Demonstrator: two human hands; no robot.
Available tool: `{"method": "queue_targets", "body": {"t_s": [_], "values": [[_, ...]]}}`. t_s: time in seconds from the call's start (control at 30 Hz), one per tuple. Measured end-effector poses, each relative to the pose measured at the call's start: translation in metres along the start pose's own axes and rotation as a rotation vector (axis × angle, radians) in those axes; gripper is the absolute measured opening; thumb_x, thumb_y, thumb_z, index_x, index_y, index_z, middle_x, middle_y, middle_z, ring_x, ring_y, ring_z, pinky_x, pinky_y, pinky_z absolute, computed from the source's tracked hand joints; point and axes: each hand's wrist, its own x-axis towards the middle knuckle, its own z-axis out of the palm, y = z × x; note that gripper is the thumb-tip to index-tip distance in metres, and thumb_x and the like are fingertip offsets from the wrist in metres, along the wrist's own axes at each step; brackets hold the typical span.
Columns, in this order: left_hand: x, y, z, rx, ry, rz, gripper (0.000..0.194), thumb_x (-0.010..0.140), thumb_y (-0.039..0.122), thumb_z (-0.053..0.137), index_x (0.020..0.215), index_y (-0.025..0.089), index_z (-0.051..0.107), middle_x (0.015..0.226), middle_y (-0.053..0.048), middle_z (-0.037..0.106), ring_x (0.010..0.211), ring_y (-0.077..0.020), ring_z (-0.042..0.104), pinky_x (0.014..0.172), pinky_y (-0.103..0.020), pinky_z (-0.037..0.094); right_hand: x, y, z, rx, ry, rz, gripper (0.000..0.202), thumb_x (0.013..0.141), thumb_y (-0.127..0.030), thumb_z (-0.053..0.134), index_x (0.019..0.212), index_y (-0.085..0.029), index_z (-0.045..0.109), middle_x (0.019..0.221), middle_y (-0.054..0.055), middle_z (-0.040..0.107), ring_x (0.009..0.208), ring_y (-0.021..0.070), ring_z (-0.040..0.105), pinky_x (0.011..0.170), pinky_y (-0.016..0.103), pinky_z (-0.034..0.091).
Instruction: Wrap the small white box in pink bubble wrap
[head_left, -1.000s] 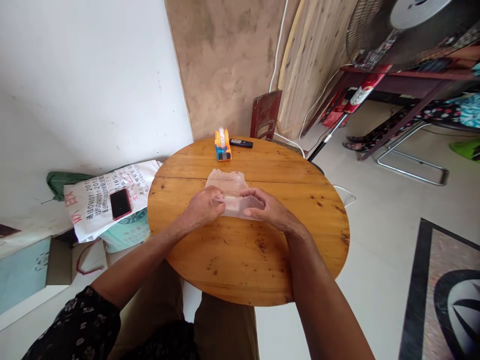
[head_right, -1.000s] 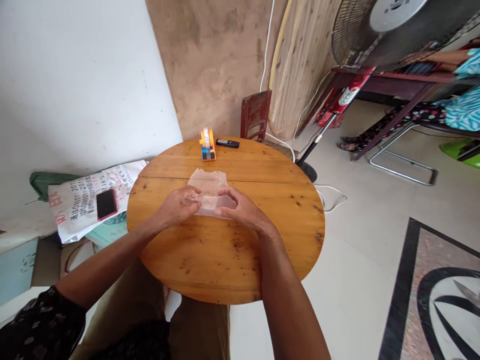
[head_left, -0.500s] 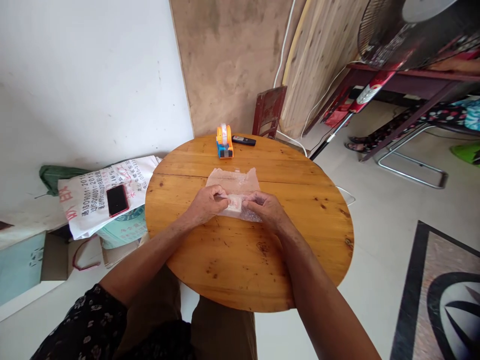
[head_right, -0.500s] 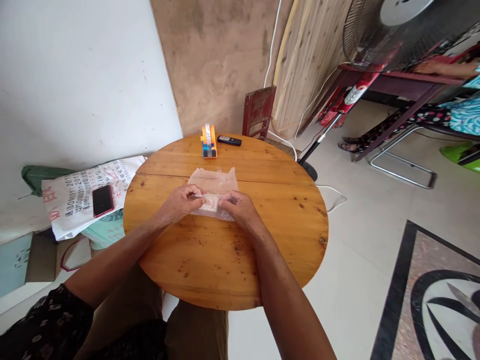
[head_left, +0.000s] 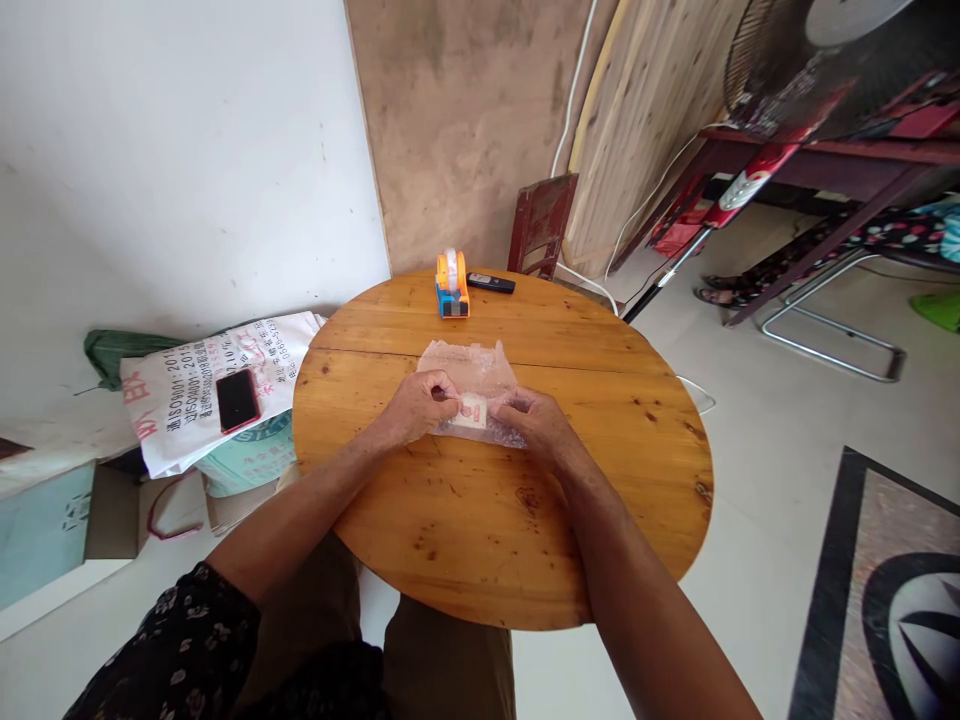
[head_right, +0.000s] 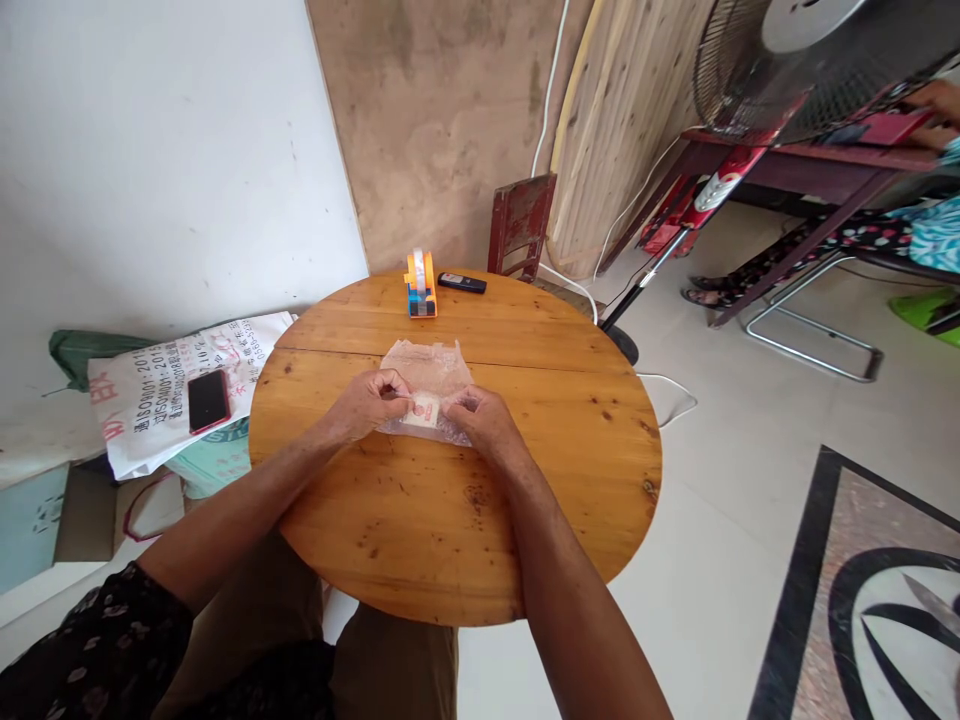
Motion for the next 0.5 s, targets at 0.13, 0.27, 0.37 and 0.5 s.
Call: {"method": "queue_targets", "body": {"t_s": [0.13, 0.27, 0.37, 0.5], "values": [[0.000, 0.001, 0.001, -0.011, 0.004, -0.031, 0.016, 0.064, 0.026, 0.067, 0.066, 0.016, 0.055, 0.059, 0.005, 0.053, 0.054, -0.0071, 0.044, 0.050, -0.018, 0.032, -0.001, 0.001, 0.002, -0.268, 0.165, -0.145, 0.016, 0.071, -0.036, 0.060, 0.077, -0.022, 0.056, 0.069, 0.001, 0.063, 0.060, 0.0167, 0.053, 0.059, 0.029, 0.042], [-0.001, 0.002, 0.001, -0.050, -0.018, -0.036, 0.014, 0.065, 0.024, 0.065, 0.068, 0.016, 0.055, 0.059, 0.005, 0.054, 0.054, -0.0071, 0.045, 0.050, -0.018, 0.032, -0.012, -0.009, 0.008, -0.678, 0.397, -0.495, 0.020, 0.082, -0.024, 0.054, 0.098, -0.019, 0.064, 0.102, 0.012, 0.069, 0.093, 0.0248, 0.060, 0.081, 0.037, 0.043], [0.000, 0.002, 0.001, -0.065, -0.023, -0.033, 0.013, 0.064, 0.024, 0.065, 0.069, 0.016, 0.056, 0.061, 0.005, 0.056, 0.054, -0.0071, 0.046, 0.050, -0.018, 0.033, -0.024, -0.021, 0.014, -0.920, 0.416, -0.731, 0.019, 0.091, -0.019, 0.049, 0.097, -0.021, 0.067, 0.105, 0.011, 0.070, 0.104, 0.0252, 0.056, 0.091, 0.039, 0.035], [0.004, 0.002, 0.000, -0.058, -0.027, -0.006, 0.013, 0.064, 0.024, 0.065, 0.069, 0.016, 0.056, 0.060, 0.005, 0.053, 0.055, -0.0070, 0.045, 0.053, -0.019, 0.034, -0.031, -0.027, 0.021, -1.037, 0.225, -0.864, 0.017, 0.093, -0.020, 0.051, 0.095, -0.022, 0.068, 0.098, 0.006, 0.071, 0.102, 0.0229, 0.054, 0.097, 0.040, 0.027]]}}
